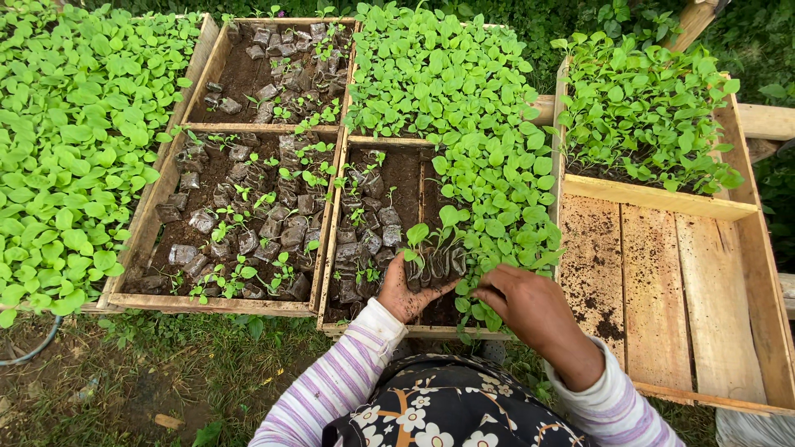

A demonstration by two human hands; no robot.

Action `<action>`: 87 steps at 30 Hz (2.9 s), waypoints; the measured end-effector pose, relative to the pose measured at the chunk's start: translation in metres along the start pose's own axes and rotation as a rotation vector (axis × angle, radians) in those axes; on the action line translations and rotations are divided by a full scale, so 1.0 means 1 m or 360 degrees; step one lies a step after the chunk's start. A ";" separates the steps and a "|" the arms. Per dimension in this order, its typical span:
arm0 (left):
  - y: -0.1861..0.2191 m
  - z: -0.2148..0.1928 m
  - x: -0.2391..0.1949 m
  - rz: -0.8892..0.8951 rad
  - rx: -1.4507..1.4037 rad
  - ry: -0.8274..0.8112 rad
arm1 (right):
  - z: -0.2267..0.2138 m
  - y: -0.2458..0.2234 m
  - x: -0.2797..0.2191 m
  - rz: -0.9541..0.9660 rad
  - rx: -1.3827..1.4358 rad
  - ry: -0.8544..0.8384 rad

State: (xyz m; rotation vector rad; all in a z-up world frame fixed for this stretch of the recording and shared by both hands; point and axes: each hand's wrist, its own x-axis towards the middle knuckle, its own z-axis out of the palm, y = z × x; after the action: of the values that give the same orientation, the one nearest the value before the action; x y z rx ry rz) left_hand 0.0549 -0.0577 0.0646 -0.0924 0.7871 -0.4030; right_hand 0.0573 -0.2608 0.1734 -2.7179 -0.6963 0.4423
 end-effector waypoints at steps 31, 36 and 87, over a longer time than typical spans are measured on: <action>-0.006 0.012 -0.003 0.0048 -0.0019 -0.0033 | 0.059 0.033 0.033 0.0127 0.0999 0.0030; -0.008 0.011 -0.005 0.0067 -0.0142 -0.0037 | 0.061 0.036 0.036 0.0132 0.0981 0.0075; -0.054 0.071 -0.013 0.0164 -0.0013 0.0293 | 0.032 -0.005 0.028 0.0288 0.0959 0.0384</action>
State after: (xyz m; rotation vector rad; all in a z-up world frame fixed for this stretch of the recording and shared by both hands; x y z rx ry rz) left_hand 0.0798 -0.1072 0.1358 -0.0220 0.9710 -0.3132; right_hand 0.0665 -0.2357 0.1399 -2.2098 -0.2025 0.2944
